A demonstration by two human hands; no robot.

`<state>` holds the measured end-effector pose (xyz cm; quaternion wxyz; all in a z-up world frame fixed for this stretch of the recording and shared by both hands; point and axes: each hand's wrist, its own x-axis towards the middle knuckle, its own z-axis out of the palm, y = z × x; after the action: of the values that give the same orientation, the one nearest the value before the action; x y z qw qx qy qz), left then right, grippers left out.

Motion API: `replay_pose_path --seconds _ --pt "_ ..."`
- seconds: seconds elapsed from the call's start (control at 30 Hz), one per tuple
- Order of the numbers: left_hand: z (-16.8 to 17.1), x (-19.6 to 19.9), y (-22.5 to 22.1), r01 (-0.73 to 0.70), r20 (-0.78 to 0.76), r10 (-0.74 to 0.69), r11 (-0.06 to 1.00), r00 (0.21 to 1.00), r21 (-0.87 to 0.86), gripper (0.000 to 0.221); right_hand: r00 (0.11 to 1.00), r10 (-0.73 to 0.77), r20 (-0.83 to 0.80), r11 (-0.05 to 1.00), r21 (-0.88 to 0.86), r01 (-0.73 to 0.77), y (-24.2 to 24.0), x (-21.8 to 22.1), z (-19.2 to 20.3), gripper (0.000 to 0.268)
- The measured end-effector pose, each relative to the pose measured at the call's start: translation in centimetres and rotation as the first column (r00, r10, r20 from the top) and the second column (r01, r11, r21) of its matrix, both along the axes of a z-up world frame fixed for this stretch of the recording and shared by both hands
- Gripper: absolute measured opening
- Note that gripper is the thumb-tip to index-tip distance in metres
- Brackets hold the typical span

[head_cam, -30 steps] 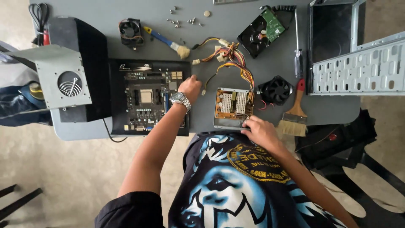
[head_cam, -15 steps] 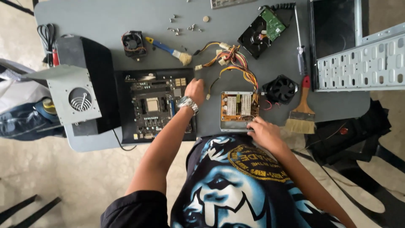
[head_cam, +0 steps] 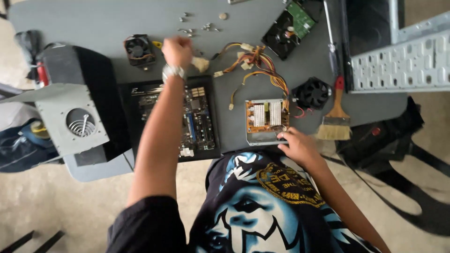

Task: The person is disassembling and cleaning a computer power supply unit using a screwdriver and a brush, while also handling internal cables and a cooling fan.

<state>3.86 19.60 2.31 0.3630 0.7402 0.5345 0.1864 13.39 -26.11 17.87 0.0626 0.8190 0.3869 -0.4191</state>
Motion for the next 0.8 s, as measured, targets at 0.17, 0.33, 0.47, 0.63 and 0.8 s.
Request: replay_pose_path --seconds 0.17,0.33,0.47,0.63,0.8 --pt "-4.1 1.3 4.6 -0.044 -0.182 0.046 0.999 0.982 0.014 0.015 0.989 -0.145 0.034 0.941 0.314 0.128 -3.9 -1.8 -0.7 0.036" --pt "-2.5 0.3 2.4 0.038 -0.013 -0.036 0.987 0.999 0.158 0.021 0.939 -0.341 0.039 0.718 0.655 0.234 -6.5 -2.7 0.3 0.028" --pt "5.1 -0.8 -5.0 -0.012 0.181 -0.044 0.954 0.983 0.3 0.009 0.917 -0.399 -0.007 0.727 0.607 0.321 -7.3 -1.0 -1.2 0.026" --pt "10.9 -3.7 -20.8 0.153 0.366 -0.165 0.986 0.916 0.062 0.011 0.932 -0.328 0.157 0.793 0.581 0.181 -5.4 2.9 -1.5 0.013" --pt "7.6 -6.9 -31.1 0.391 0.219 -0.329 0.835 0.919 -0.387 0.041 0.911 -0.396 0.12 0.862 0.39 0.324 -4.1 9.2 -0.6 0.024"
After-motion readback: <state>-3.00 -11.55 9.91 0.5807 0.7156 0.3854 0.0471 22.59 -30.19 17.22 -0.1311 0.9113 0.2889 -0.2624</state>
